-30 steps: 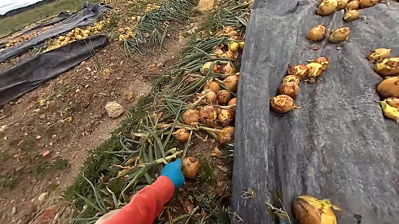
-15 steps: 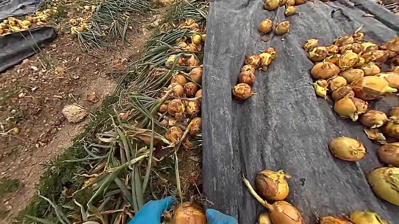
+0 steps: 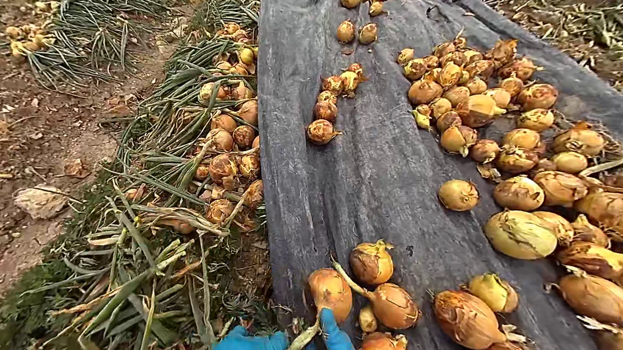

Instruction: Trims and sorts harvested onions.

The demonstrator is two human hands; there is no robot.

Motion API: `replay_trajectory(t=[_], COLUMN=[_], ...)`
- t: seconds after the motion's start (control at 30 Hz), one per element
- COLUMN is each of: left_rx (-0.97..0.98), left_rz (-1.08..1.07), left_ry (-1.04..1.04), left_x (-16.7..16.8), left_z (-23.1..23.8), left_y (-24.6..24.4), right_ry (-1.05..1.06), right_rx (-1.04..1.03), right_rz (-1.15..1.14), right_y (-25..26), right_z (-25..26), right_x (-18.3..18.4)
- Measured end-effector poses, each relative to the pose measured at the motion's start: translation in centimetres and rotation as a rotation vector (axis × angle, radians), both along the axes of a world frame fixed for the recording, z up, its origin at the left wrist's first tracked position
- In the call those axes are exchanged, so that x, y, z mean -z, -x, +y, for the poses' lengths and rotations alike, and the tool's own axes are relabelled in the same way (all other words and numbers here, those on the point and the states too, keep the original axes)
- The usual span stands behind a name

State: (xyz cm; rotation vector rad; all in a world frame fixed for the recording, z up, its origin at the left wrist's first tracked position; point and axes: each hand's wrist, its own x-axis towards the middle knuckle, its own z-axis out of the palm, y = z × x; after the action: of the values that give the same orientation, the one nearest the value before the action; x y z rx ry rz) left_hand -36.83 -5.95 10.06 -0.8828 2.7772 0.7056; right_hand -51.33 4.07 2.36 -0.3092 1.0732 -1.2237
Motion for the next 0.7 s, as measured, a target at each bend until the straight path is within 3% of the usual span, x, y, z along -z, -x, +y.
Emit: replay_trajectory(t=[0.07,0.13,0.17,0.23,0.27,0.33,0.4,0.5,0.63,0.7], left_rx=[-0.098,-0.307,-0.340,-0.206,-0.076,0.168,0.250,0.183,-0.061,-0.165], left_rz=[-0.081,-0.511,-0.567,-0.303,-0.141,-0.125,-0.255,-0.338,-0.199,-0.047], left_ry=[0.296,0.287,0.318,0.392,0.330,0.011,-0.182,-0.219,-0.314,-0.263], left_x=[1.1,-0.3,0.0,1.6,2.7,4.7,8.0,10.9,7.4,5.4], left_z=[-4.2,-10.0,-12.0,-11.2,-8.9,-4.1,-1.1,0.4,-0.3,-0.9], left_y=[0.8,2.8,3.4,5.0,6.5,11.0,14.9,15.6,12.6,10.2], right_ry=[0.086,0.179,0.206,0.197,0.159,0.084,-0.007,-0.106,-0.166,-0.198], right_rx=[0.034,0.210,0.298,0.374,0.377,0.410,0.465,0.485,0.521,0.513], right_rz=[0.235,0.427,0.460,0.450,0.418,0.336,0.269,0.202,0.242,0.362], right_y=[1.2,3.6,5.4,8.6,9.2,9.1,8.6,7.9,7.5,7.3], right_z=[0.4,0.8,0.8,1.3,1.9,2.9,3.7,5.4,5.8,5.3], right_x=[-0.1,-1.0,-1.5,-2.3,-2.5,-2.9,-3.3,-2.9,-2.3,-1.9])
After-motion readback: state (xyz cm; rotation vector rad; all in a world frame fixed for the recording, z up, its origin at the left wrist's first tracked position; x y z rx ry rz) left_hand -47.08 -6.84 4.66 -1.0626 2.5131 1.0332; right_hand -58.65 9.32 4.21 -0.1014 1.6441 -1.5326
